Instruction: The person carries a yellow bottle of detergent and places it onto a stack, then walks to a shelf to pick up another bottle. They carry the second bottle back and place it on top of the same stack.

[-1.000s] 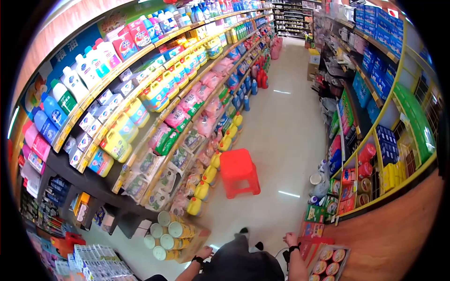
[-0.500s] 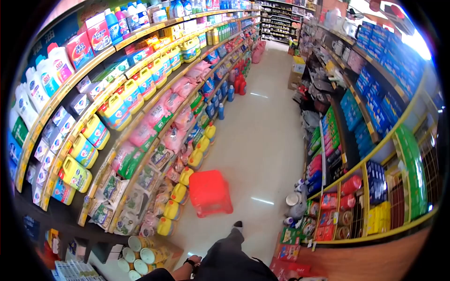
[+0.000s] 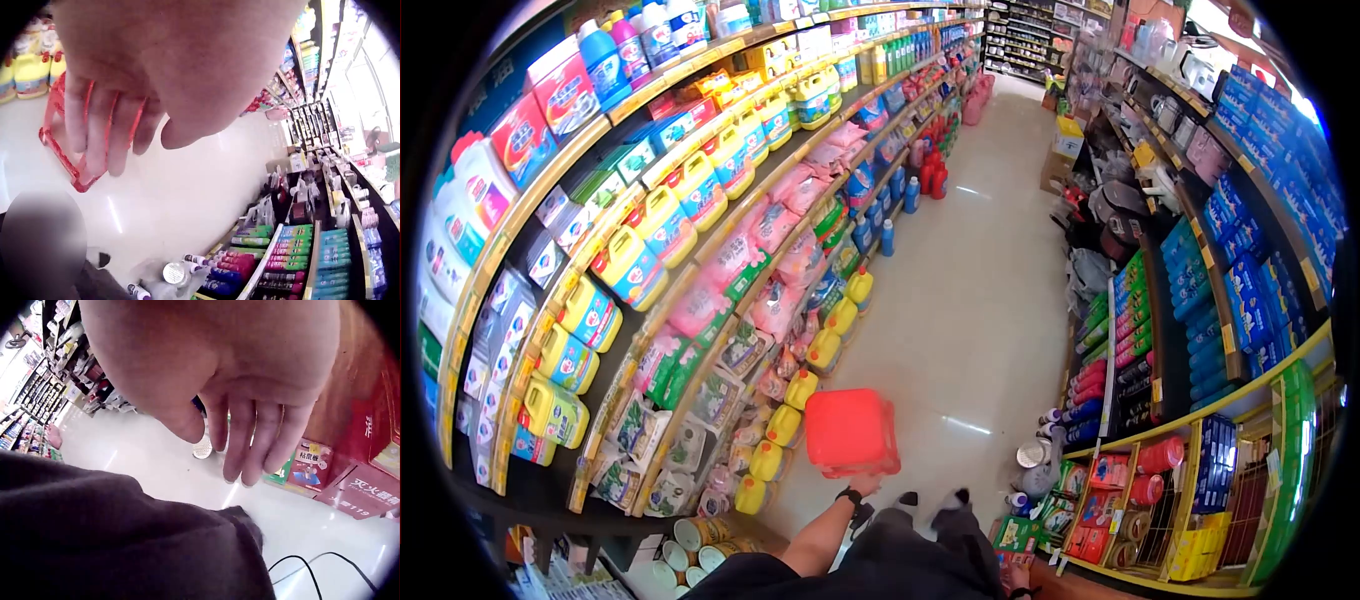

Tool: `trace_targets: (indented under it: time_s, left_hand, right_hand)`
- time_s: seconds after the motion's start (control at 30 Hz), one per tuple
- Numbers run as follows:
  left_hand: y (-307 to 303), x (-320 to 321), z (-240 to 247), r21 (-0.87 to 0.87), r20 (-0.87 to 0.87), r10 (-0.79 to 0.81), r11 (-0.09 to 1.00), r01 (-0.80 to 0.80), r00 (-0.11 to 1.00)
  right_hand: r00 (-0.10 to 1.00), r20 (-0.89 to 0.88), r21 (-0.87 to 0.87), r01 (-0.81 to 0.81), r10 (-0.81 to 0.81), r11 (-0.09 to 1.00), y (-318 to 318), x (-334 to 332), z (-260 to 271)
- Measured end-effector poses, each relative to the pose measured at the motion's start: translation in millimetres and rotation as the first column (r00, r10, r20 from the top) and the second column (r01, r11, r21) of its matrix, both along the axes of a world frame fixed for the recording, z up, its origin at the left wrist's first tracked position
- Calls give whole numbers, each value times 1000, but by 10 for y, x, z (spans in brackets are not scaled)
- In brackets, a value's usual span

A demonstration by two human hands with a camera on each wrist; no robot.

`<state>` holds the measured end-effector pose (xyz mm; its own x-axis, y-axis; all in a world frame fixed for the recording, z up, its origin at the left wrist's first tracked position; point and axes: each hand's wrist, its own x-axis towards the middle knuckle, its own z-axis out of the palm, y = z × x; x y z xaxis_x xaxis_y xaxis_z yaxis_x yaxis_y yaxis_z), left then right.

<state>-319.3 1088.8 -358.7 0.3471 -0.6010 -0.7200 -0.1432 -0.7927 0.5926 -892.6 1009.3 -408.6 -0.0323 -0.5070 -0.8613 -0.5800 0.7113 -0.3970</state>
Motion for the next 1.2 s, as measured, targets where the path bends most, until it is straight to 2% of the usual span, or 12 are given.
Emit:
trace_targets:
  time_s: [0.07,0.23,0.4,0.47,0.6,0.67,0.7,0.73,0.8,0.83,1.17,1.2]
  left_hand:
    - [-119,-28,156,8,-11,45,999,-44,999]
    - [-49,-29,-118,133,9,65,989,-66,998]
    - [172,-279,62,387,179,-95,922,19,979]
    - [178,-420,145,419,-6,175,895,-157,984]
    - [-302,-537,345,384,-25,101,919,-84,995]
    - [-668,-568,472,341,-5,202,921,-188,979]
    - [-804,-552,389,323,17,285,906,-275,958]
    - [-923,-486,290,110,259,-48,994,20,965]
    - [-1422,-311,551,100,236,-67,994,44,970]
    - [-1583,-288,595,82,81,217,971,-223,973]
    - [-3059,258,420,218,133,169,956,-195,977]
    - [-3077,306,181,223,79,188,954,-201,979]
  right_hand:
    - [972,-42,-125,226,-233,966,57,-207,-556]
    - [774,-259,-34,-605,578,795,-819,193,-114]
    - [520,-355,-76,-845,777,530,-1811,557,-230]
    - [418,-395,-99,-905,818,414,-2299,704,-253]
    - [265,-482,-226,-958,835,173,-3499,1118,-215]
    - [852,11,-380,-481,524,790,-4101,1278,-305]
    - [944,268,-294,-113,195,949,-4412,1470,-418]
    - [870,458,-101,253,-181,962,-4615,1608,-534]
    - [906,422,-243,144,-29,959,-5033,1844,-527]
    - [915,403,-231,133,-30,964,-5179,1939,-469]
    - [936,289,118,-243,201,963,-5702,2278,-851]
    - [689,237,-320,-610,685,725,-5699,1954,-1502]
